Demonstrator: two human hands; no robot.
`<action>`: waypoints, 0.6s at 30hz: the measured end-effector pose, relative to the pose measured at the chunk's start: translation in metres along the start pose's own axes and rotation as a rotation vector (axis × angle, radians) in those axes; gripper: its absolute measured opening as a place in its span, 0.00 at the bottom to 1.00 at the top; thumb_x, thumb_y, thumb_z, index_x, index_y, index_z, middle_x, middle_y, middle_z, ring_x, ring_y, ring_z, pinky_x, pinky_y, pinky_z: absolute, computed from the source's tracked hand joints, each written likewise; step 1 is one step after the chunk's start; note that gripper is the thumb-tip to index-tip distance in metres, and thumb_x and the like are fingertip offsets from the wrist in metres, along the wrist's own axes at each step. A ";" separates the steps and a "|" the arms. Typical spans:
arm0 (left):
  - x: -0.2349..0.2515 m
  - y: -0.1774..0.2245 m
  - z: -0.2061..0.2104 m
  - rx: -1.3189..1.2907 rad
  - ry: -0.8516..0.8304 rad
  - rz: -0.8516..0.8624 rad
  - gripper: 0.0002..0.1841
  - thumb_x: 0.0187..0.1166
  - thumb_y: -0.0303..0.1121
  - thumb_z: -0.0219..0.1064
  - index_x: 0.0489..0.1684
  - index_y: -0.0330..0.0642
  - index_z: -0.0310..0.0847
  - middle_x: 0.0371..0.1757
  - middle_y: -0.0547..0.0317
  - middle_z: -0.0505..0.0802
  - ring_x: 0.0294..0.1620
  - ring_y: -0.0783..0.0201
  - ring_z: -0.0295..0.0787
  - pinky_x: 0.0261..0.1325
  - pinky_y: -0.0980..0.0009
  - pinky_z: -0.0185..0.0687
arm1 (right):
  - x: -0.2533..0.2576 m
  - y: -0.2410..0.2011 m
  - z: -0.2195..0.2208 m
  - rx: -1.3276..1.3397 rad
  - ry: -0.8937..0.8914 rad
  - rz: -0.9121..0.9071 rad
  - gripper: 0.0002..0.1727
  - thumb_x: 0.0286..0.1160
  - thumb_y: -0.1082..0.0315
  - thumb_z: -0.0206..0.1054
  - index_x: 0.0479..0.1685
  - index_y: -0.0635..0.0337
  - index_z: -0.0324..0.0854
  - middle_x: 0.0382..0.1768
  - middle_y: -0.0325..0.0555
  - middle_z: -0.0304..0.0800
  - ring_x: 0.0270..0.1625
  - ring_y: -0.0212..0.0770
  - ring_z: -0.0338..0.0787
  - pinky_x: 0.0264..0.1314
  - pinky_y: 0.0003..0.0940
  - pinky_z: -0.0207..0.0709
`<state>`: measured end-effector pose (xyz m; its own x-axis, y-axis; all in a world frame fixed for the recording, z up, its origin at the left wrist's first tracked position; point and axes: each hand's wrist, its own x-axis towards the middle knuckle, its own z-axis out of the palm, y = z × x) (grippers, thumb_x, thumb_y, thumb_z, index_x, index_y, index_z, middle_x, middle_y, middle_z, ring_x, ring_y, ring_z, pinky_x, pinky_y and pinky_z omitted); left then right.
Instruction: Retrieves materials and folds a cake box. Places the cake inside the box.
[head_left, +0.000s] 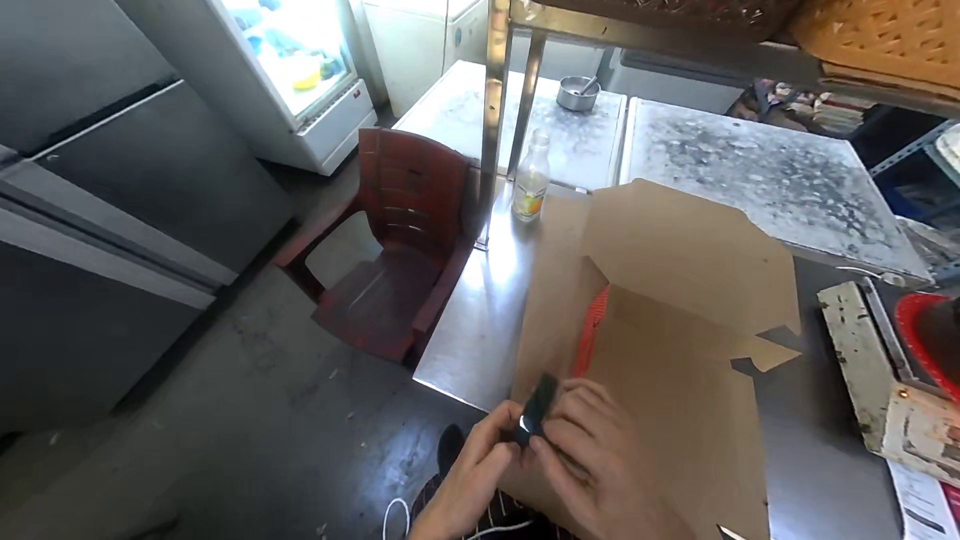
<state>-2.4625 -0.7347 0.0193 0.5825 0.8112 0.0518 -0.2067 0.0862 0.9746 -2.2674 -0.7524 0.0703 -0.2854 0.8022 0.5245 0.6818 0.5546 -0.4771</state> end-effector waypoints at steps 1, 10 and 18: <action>0.002 0.002 0.001 0.020 0.011 0.003 0.17 0.83 0.37 0.47 0.56 0.41 0.80 0.39 0.73 0.87 0.41 0.80 0.82 0.48 0.79 0.80 | -0.004 -0.006 -0.002 -0.024 -0.015 -0.011 0.16 0.82 0.55 0.63 0.27 0.51 0.85 0.32 0.40 0.89 0.46 0.39 0.90 0.73 0.40 0.76; 0.017 0.021 0.012 0.207 0.067 0.087 0.28 0.91 0.52 0.45 0.58 0.34 0.79 0.45 0.61 0.87 0.45 0.77 0.82 0.51 0.75 0.81 | -0.035 -0.039 0.019 0.003 -0.141 0.007 0.13 0.78 0.60 0.67 0.25 0.51 0.88 0.28 0.41 0.89 0.42 0.43 0.90 0.61 0.39 0.80; 0.023 0.022 0.003 0.530 0.072 0.438 0.24 0.91 0.48 0.44 0.45 0.39 0.82 0.44 0.54 0.91 0.63 0.66 0.86 0.84 0.61 0.66 | -0.031 -0.023 -0.031 0.091 -0.047 0.238 0.27 0.78 0.36 0.64 0.43 0.51 0.92 0.44 0.44 0.95 0.55 0.42 0.91 0.63 0.44 0.82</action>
<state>-2.4519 -0.7160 0.0424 0.4759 0.7444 0.4684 0.0114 -0.5378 0.8430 -2.2539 -0.7966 0.0870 -0.1563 0.9207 0.3575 0.6706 0.3647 -0.6460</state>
